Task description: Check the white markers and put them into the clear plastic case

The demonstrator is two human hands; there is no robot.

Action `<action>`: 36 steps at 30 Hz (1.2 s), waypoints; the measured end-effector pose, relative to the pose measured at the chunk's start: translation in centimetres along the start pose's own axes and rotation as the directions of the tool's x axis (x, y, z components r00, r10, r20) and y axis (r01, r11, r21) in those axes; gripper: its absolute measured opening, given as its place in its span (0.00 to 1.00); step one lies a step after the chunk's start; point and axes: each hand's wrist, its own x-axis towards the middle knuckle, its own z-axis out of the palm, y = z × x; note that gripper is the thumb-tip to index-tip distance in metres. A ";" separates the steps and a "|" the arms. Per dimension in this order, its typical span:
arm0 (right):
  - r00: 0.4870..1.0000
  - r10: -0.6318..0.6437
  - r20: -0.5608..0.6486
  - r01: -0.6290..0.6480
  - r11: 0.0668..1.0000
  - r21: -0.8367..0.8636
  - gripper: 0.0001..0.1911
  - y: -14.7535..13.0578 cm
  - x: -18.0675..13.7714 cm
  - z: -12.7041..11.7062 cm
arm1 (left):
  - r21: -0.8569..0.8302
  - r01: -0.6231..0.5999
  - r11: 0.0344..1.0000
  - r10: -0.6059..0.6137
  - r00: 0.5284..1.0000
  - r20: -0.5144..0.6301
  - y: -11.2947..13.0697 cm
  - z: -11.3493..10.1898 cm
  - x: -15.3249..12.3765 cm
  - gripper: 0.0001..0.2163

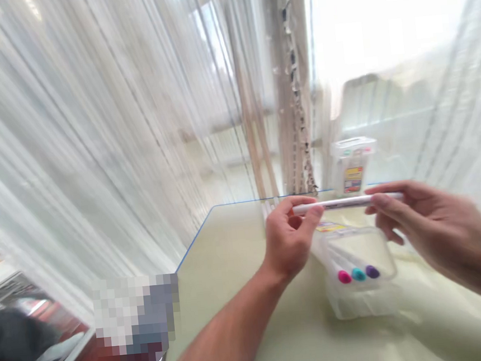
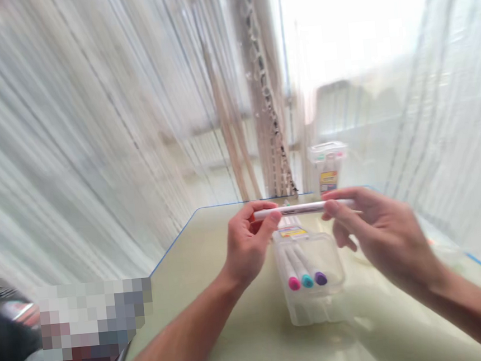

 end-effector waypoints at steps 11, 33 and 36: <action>0.984 -0.003 0.179 -0.061 0.934 0.352 0.12 -0.9 0.2 0.1 | -0.080 -0.016 0.997 0.011 0.998 -0.056 0.7 -0.2 0.3 0.12; 0.981 -0.027 0.194 -0.045 0.931 0.361 0.11 -0.8 0.5 0.0 | 0.044 -0.015 0.999 0.015 1.000 -0.011 0.7 -0.2 -0.1 0.11; 0.979 -0.028 0.200 -0.049 0.928 0.370 0.10 -0.6 0.5 -0.1 | 0.033 -0.015 0.999 0.015 1.000 -0.001 0.8 -0.1 -0.2 0.11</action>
